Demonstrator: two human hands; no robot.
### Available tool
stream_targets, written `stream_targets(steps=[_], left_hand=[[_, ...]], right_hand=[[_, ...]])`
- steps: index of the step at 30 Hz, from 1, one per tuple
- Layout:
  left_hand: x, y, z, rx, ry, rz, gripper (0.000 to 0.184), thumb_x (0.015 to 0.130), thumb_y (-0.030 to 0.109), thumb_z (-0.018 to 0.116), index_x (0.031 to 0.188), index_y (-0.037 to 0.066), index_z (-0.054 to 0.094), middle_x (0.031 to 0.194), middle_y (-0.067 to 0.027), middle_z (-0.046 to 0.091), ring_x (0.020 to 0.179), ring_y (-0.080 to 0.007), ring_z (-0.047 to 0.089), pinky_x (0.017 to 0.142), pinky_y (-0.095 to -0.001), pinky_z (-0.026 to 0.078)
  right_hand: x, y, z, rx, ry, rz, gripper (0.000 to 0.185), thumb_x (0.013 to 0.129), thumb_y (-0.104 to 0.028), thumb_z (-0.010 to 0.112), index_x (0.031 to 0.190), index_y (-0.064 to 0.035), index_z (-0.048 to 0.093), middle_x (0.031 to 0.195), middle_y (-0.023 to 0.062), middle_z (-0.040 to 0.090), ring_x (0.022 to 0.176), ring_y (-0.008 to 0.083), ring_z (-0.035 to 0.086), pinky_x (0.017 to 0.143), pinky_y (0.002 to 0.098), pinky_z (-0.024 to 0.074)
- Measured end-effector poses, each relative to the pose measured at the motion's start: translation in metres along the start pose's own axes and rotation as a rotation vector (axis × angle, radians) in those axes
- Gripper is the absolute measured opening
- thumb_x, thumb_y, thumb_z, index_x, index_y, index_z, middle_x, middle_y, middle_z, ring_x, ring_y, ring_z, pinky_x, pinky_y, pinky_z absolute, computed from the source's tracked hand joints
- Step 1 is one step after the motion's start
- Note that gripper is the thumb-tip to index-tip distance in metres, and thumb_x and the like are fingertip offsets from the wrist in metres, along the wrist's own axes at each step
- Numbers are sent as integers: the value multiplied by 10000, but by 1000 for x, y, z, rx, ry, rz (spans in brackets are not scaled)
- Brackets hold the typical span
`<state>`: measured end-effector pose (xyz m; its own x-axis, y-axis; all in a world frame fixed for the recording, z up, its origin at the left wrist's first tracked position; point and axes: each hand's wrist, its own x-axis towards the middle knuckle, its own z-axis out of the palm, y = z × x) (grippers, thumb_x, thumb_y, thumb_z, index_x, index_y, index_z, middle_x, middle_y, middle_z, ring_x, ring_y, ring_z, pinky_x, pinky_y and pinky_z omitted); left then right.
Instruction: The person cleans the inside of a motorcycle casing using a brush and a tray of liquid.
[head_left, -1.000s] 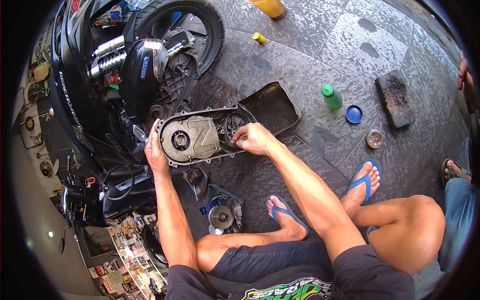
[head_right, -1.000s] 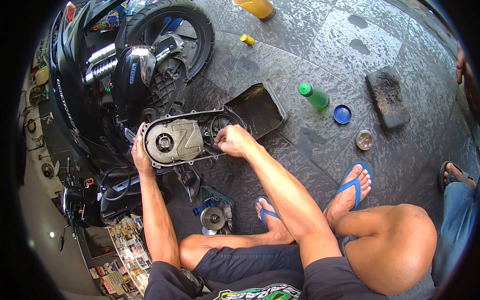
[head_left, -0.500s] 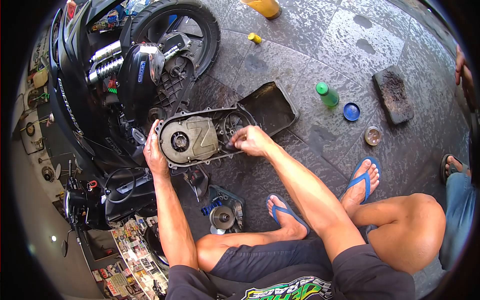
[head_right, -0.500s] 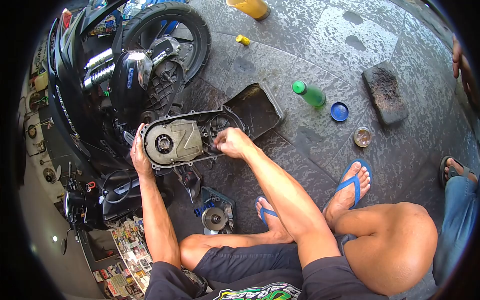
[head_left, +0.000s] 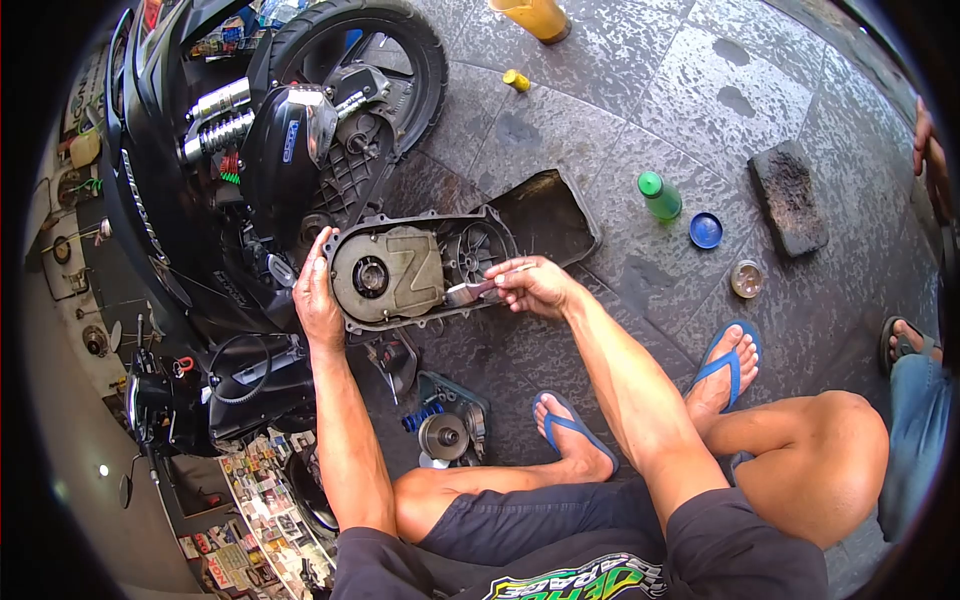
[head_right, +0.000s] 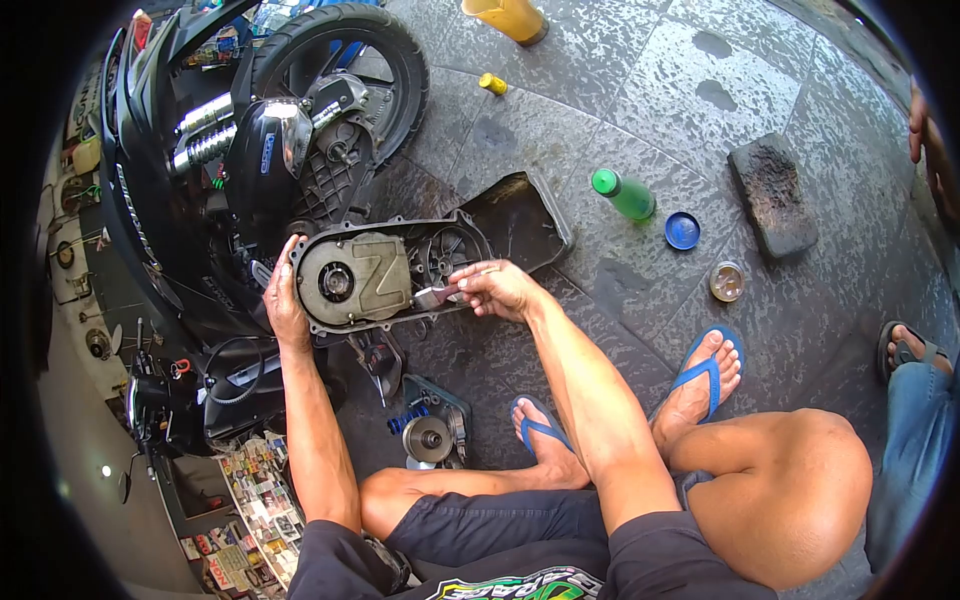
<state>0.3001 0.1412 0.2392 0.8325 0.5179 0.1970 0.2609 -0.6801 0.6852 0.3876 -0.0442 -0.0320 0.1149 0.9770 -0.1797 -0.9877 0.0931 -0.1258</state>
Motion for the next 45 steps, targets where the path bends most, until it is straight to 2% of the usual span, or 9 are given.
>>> stream_targets(steps=[7, 12, 16, 20, 33, 36, 39, 43, 45], left_hand=[[-1, 2, 0, 85, -9, 37, 432, 1045, 205, 425, 1357, -49, 582, 1315, -164, 643, 1242, -225, 579, 1099, -352, 397], [-2, 4, 2, 43, -1, 27, 423, 1043, 198, 436, 1351, -49, 587, 1313, -164, 643, 1252, -231, 574, 1107, -355, 388], [1, 7, 4, 46, -21, 36, 427, 1041, 208, 443, 1347, -51, 589, 1313, -165, 643, 1263, -236, 567, 1111, -358, 384], [2, 8, 5, 76, -21, 52, 427, 1032, 211, 455, 1340, -49, 596, 1314, -166, 645, 1272, -245, 564, 1121, -368, 373], [4, 10, 8, 64, -17, 49, 414, 1031, 200, 453, 1314, -58, 611, 1303, -165, 651, 1257, -248, 577, 1109, -368, 387], [4, 9, 3, 113, -59, 71, 453, 1037, 222, 459, 1375, -65, 556, 1336, -166, 619, 1233, -219, 575, 1098, -339, 393], [3, 12, 8, 60, -13, 44, 400, 1025, 186, 474, 1318, -47, 614, 1298, -165, 653, 1234, -244, 592, 1096, -358, 396], [4, 15, 11, 34, -18, 45, 394, 1026, 192, 485, 1314, -40, 620, 1298, -161, 653, 1234, -233, 589, 1092, -353, 397], [7, 14, 10, 60, -27, 54, 411, 1032, 198, 472, 1335, -50, 598, 1303, -158, 647, 1219, -220, 591, 1083, -342, 408]], right_hand=[[9, -31, 20, -801, 141, -152, 246, 840, -143, 700, 1060, -42, 747, 764, 38, 678, 562, 83, 573, 529, 260, 516], [-1, -30, 28, -721, -16, -108, 246, 830, -128, 715, 1056, -39, 752, 811, 36, 707, 604, 89, 601, 560, 256, 524], [2, -34, 34, -661, 73, -226, 244, 855, -140, 723, 1073, -32, 745, 818, 36, 708, 616, 91, 604, 585, 264, 537], [-3, -36, 24, -763, 81, -34, 211, 876, -155, 711, 1037, -22, 737, 848, 40, 704, 642, 97, 616, 557, 264, 545], [-8, -25, -7, -795, 187, 21, 216, 808, -102, 717, 1015, -45, 748, 859, 28, 709, 686, 87, 617, 579, 269, 562], [-8, -37, -15, -1313, 426, -168, 284, 793, -99, 670, 1061, -92, 762, 980, 150, 750, 865, 300, 733, 798, 392, 591], [-12, -42, -11, -1537, 764, -234, 303, 814, -98, 592, 1051, -140, 777, 1074, 180, 733, 1020, 355, 702, 924, 435, 547], [-14, -52, -8, -1585, 677, -100, 273, 804, -78, 653, 1045, -125, 773, 1034, 161, 745, 940, 318, 722, 832, 428, 576], [-17, -55, -5, -924, 388, -49, 229, 794, -90, 718, 1017, -93, 772, 939, 97, 753, 777, 183, 695, 668, 361, 581]])
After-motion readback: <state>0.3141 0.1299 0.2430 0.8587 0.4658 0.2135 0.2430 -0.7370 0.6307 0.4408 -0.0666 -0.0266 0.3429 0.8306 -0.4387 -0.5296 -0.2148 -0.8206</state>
